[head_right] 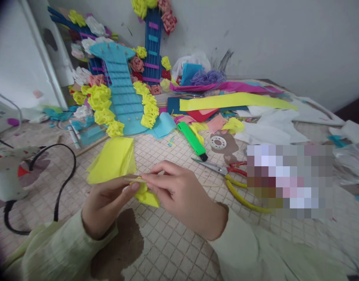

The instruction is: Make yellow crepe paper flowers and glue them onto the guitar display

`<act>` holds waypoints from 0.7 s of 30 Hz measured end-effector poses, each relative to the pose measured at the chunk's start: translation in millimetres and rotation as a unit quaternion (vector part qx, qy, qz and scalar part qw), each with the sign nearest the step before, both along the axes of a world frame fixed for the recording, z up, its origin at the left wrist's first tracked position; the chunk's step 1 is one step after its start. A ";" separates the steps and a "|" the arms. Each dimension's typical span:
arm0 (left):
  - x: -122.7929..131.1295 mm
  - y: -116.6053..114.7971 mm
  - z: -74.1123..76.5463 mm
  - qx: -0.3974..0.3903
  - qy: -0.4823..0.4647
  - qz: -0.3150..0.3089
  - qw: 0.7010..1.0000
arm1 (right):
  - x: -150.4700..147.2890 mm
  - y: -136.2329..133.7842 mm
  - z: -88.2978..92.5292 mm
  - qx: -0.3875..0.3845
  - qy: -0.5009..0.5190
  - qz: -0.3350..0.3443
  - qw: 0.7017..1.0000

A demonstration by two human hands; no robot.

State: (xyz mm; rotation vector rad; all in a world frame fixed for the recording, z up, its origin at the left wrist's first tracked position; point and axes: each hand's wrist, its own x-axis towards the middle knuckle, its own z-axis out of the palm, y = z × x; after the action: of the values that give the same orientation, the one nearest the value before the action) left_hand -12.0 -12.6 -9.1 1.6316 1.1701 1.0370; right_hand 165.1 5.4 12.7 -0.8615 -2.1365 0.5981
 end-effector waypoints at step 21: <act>0.7 0.3 5.0 -0.010 -0.001 -0.012 1.000 | -1.3 -2.6 -3.9 0.005 -0.029 -0.005 1.000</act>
State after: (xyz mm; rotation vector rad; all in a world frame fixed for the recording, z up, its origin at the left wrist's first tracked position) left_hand -11.2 -12.4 -4.2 1.6233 1.1541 1.0089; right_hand 163.8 2.8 8.8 -0.8929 -2.1840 0.5620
